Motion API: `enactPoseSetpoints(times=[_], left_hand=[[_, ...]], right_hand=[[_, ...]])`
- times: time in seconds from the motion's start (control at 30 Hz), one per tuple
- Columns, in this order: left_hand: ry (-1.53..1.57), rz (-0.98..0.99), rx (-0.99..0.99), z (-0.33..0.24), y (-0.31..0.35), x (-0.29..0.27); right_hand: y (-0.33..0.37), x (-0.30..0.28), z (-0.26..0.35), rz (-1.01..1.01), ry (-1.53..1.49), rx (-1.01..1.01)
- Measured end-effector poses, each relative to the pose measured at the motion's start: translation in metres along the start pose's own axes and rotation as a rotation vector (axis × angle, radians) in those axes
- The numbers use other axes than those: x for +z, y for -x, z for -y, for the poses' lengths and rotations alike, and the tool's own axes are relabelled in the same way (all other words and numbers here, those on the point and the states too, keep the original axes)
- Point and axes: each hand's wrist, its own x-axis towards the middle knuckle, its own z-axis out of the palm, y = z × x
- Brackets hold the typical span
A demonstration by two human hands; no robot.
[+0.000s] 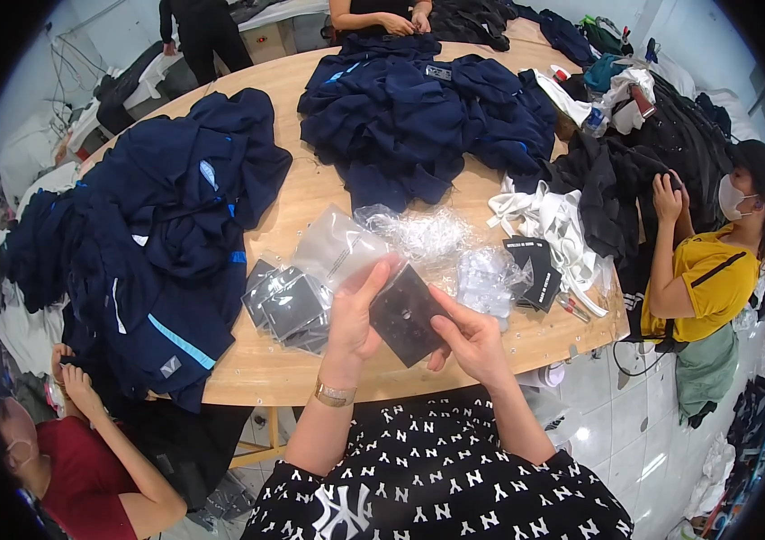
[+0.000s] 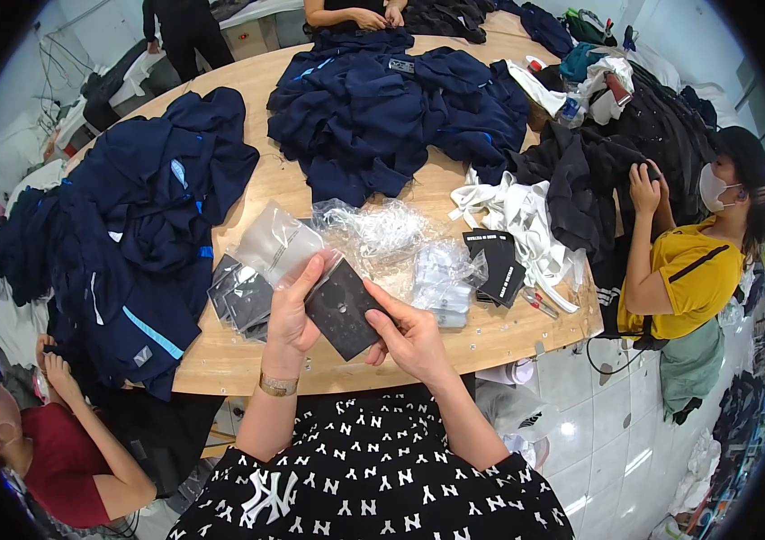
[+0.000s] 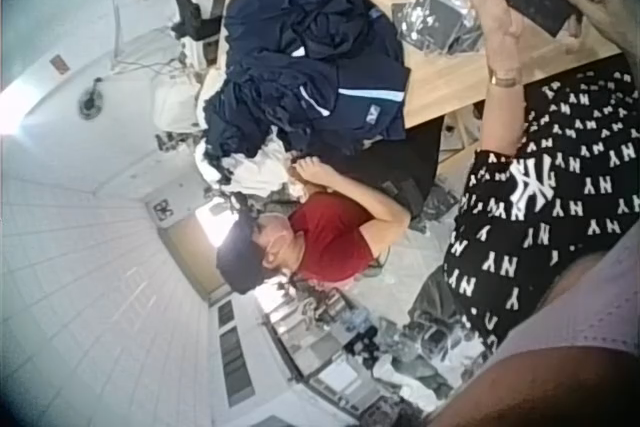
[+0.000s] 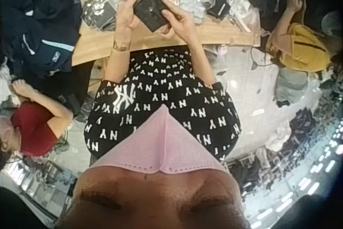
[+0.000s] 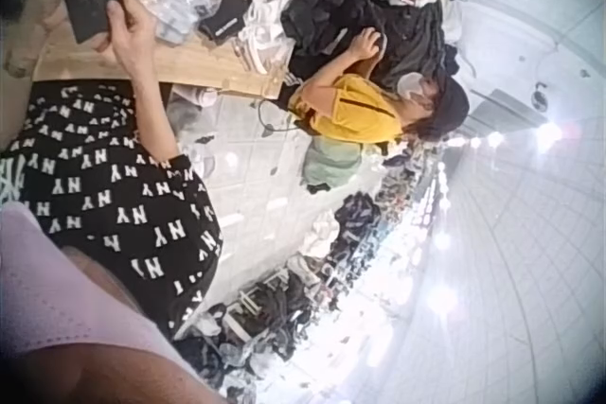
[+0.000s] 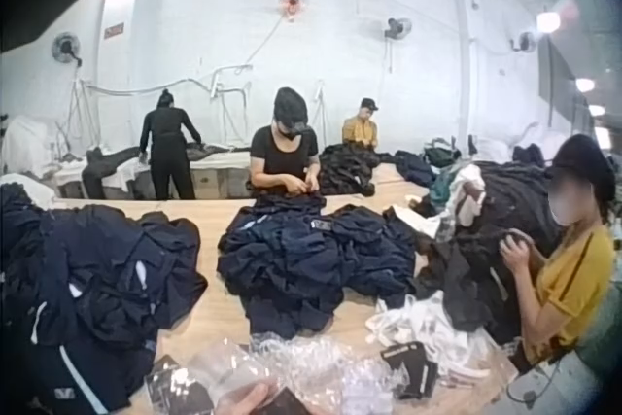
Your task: Packaging small black labels into individual clear plastic bags.
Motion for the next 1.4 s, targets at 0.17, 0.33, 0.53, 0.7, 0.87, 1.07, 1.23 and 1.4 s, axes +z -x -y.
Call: enactPoseSetpoints(times=[0.17,0.33,0.53,0.7,0.87,1.07,1.23,1.4], left_hand=[[0.009,0.082,-0.051,0.003,-0.011,-0.012],[0.072,0.073,-0.075,0.003,-0.014,-0.01],[-0.058,0.061,-0.09,-0.002,-0.017,-0.004],[-0.058,0.14,-0.061,-0.004,-0.021,-0.007],[-0.157,0.177,0.052,-0.007,-0.02,-0.001],[-0.155,0.051,0.02,-0.002,-0.023,-0.01],[-0.276,0.066,0.03,-0.002,-0.02,-0.005],[-0.11,0.008,0.053,0.016,-0.011,0.002]], right_hand=[[-0.004,-0.001,-0.002,0.012,-0.027,-0.002],[-0.008,-0.004,-0.002,0.019,-0.065,0.014],[-0.011,-0.007,-0.006,0.031,-0.052,-0.005],[-0.015,-0.008,-0.002,0.062,-0.052,-0.01],[-0.021,-0.009,-0.001,0.073,-0.098,0.001],[-0.022,-0.007,-0.007,0.076,-0.072,-0.036],[-0.026,-0.006,-0.009,-0.009,-0.044,-0.083],[-0.026,0.009,-0.013,-0.23,-0.05,-0.257]])
